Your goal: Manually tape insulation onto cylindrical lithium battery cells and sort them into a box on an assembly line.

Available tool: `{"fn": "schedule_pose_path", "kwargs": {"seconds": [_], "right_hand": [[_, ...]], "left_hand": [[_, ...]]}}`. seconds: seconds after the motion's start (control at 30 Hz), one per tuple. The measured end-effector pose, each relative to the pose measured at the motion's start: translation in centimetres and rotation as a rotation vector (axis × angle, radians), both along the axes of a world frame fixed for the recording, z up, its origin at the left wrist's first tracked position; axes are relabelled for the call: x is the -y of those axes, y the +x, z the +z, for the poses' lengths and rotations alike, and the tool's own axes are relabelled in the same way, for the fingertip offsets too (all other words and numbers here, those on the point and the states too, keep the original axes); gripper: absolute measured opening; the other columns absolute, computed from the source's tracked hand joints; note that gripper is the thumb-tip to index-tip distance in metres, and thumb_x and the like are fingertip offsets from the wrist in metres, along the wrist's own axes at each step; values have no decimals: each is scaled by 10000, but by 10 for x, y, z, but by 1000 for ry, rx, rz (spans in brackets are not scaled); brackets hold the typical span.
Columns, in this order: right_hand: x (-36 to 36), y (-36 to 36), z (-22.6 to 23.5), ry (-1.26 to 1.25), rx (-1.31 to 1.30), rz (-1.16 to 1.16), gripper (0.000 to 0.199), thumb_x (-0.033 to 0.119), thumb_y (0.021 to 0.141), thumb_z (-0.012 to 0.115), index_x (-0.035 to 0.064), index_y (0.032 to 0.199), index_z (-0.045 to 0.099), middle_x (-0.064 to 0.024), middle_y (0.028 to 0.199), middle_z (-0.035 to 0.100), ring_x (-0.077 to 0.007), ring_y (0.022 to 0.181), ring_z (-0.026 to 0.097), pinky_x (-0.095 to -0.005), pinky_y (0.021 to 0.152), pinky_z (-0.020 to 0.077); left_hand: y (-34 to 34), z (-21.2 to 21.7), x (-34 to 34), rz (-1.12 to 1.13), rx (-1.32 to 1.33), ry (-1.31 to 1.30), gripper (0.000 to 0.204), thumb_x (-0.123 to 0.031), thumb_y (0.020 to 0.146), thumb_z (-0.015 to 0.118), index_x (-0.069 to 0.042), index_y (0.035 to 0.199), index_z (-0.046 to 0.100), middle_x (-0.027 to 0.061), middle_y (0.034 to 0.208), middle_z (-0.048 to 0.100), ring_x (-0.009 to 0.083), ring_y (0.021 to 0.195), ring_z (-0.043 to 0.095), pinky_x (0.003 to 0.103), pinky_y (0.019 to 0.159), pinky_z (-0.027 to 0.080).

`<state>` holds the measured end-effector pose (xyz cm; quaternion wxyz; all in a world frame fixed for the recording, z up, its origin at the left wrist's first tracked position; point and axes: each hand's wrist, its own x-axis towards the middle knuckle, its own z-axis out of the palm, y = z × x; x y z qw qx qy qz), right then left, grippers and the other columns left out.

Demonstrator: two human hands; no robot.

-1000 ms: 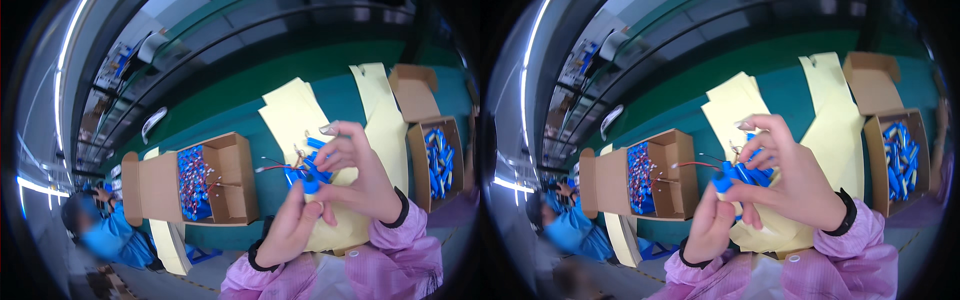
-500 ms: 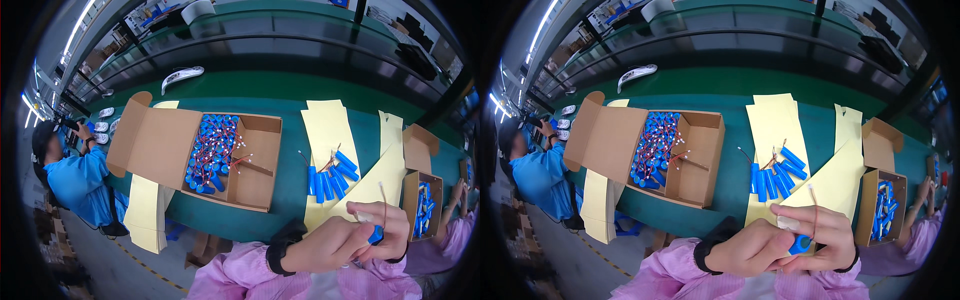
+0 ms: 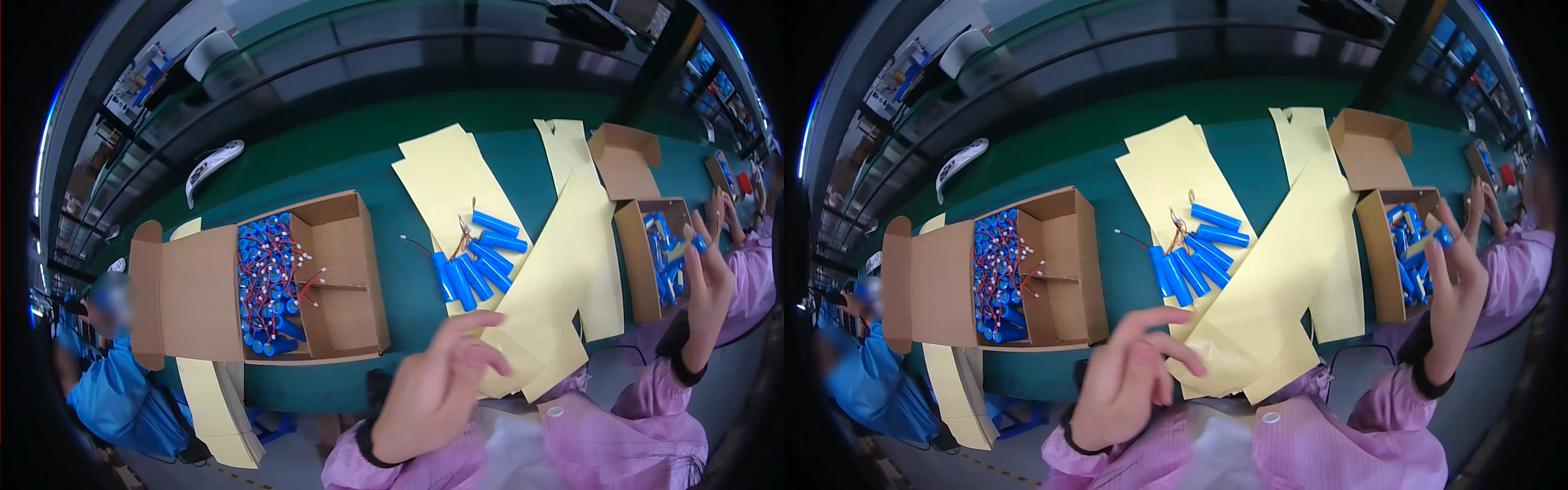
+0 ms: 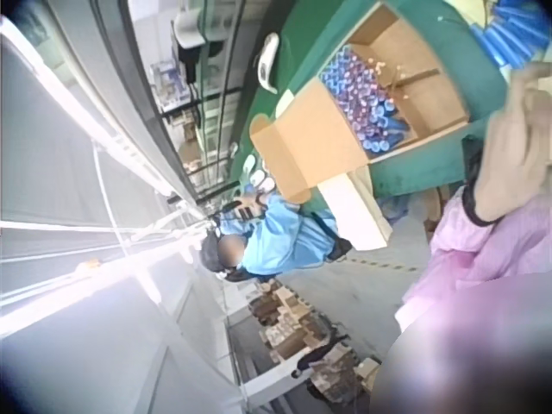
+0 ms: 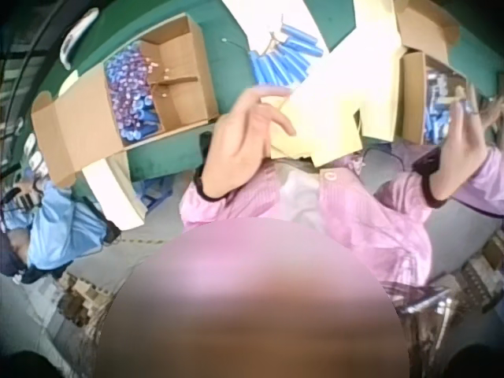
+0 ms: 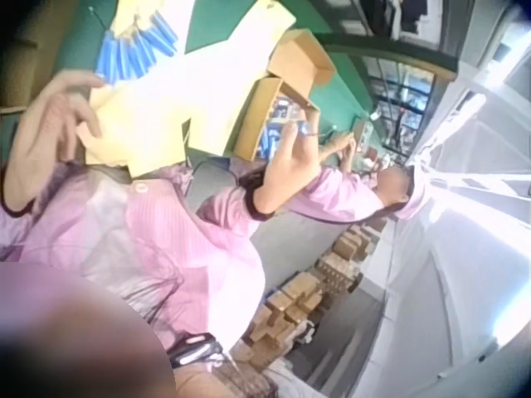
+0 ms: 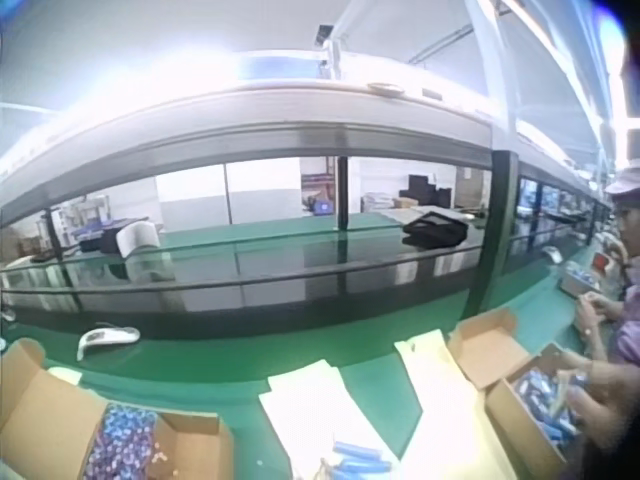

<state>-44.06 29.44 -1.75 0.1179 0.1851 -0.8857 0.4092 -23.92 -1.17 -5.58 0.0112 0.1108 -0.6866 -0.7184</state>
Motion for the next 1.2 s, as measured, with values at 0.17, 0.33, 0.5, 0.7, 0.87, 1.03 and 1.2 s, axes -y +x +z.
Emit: {"fn": "schedule_pose_path", "kwargs": {"seconds": [0.17,0.33,0.5,0.7,0.87,1.03,1.2], "right_hand": [[-28,-36,-52,490,-288,-290,366,16,897,592,-42,1257,562,-185,1397,515,-267,1295,493,-323,1026,388],[58,21,-30,283,-125,266,530,-47,768,664,4,1282,543,-159,1326,563,-303,1251,526,-376,1054,392],[106,34,-35,341,19,864,364,111,758,743,118,1112,655,-86,1256,611,-278,1076,618,-352,880,519],[124,25,-46,268,-134,947,344,94,732,760,155,1065,699,-63,1153,659,-243,944,666,-332,780,548],[125,23,-36,252,-137,1016,346,86,717,769,155,1051,709,-41,1068,664,-209,880,672,-302,730,551],[131,20,-32,279,-139,1035,324,93,723,748,152,1038,696,-23,1010,644,-176,840,671,-281,692,549],[135,19,-32,312,-174,1034,305,84,720,710,156,1015,682,4,956,624,-150,815,658,-270,644,540]], "left_hand": [[-1,-28,-3,56,73,-691,373,-267,937,611,19,1170,554,159,1014,643,244,865,607,340,722,490],[-8,-44,-19,-51,150,-689,397,-303,948,594,27,1165,562,188,1026,655,336,944,630,420,787,491],[-26,-37,-28,-5,244,-532,343,-255,956,583,29,1149,579,212,882,681,350,768,681,407,720,515],[-23,-36,-24,37,154,-35,269,-167,975,573,14,1171,605,93,907,701,124,819,664,270,718,499],[-26,-53,-21,32,107,301,217,-116,964,565,7,1131,628,26,920,677,53,798,574,234,682,465],[-30,-55,-20,41,99,413,216,-88,947,560,11,1128,627,36,913,664,66,803,573,238,715,466],[-30,-47,-14,44,-96,-225,212,-143,958,572,19,1086,619,79,916,646,113,802,600,280,739,482]]}}
